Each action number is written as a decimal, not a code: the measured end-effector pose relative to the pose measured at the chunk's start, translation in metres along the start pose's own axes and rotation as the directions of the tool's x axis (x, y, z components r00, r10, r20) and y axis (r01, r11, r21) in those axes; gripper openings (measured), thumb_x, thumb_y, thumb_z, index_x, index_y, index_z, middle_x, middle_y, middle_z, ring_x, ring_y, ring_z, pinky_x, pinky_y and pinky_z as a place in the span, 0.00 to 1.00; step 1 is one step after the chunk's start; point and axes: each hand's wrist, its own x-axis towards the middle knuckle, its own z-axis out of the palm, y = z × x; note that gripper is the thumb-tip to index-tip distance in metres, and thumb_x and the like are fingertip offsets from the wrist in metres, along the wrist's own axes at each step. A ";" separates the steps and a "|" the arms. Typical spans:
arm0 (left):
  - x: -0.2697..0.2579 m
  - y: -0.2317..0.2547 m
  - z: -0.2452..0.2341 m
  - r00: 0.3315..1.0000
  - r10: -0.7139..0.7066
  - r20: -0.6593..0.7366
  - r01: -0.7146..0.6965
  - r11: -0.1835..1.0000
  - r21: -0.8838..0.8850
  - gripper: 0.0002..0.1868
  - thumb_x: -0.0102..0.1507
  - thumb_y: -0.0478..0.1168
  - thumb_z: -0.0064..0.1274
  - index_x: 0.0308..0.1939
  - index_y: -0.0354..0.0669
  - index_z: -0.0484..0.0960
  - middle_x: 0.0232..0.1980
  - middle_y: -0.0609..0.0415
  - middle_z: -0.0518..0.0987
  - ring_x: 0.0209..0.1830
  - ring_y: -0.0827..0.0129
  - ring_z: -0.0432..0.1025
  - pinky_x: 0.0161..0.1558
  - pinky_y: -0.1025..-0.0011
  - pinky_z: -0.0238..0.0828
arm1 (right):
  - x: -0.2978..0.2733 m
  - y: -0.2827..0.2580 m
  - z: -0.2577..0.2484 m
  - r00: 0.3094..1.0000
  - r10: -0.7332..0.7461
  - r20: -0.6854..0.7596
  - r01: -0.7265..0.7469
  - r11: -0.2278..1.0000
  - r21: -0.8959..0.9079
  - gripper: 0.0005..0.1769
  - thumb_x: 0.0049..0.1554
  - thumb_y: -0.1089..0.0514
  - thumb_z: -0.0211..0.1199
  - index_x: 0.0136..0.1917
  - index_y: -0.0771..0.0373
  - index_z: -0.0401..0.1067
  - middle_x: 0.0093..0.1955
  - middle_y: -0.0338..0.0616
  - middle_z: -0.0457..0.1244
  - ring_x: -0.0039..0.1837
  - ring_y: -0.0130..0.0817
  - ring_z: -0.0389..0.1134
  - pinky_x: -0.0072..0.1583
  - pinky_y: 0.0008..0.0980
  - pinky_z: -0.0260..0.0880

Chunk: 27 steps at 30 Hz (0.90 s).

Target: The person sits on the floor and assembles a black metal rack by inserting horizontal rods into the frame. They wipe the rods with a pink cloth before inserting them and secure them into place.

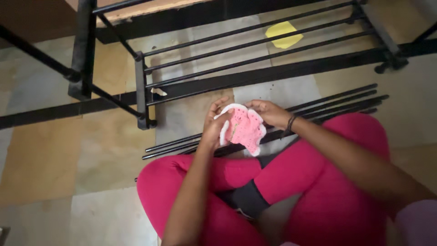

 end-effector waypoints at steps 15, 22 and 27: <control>-0.051 0.040 0.072 0.916 -0.273 0.295 0.240 0.960 0.143 0.24 0.63 0.28 0.52 0.64 0.40 0.71 0.49 0.49 0.82 0.46 0.67 0.79 0.47 0.68 0.79 | -0.100 -0.065 0.020 0.847 -0.013 -0.531 0.093 0.988 0.123 0.23 0.63 0.49 0.60 0.66 0.63 0.64 0.53 0.41 0.64 0.53 0.30 0.68 0.52 0.31 0.71; -0.032 0.039 0.138 0.919 -0.105 0.380 0.187 0.965 -0.185 0.18 0.65 0.29 0.48 0.59 0.39 0.70 0.45 0.43 0.81 0.41 0.61 0.78 0.43 0.64 0.78 | -0.162 -0.100 0.030 0.971 -0.214 -0.110 0.199 0.971 -0.133 0.27 0.61 0.54 0.65 0.70 0.66 0.65 0.61 0.43 0.67 0.60 0.26 0.68 0.60 0.28 0.73; -0.012 0.013 0.138 0.871 -0.228 0.436 0.222 0.973 0.066 0.16 0.69 0.34 0.53 0.61 0.40 0.72 0.46 0.48 0.81 0.43 0.67 0.78 0.45 0.68 0.76 | -0.182 -0.120 0.025 0.946 -0.034 -0.323 0.048 0.998 0.036 0.21 0.63 0.49 0.58 0.59 0.68 0.76 0.49 0.44 0.73 0.48 0.26 0.74 0.51 0.28 0.76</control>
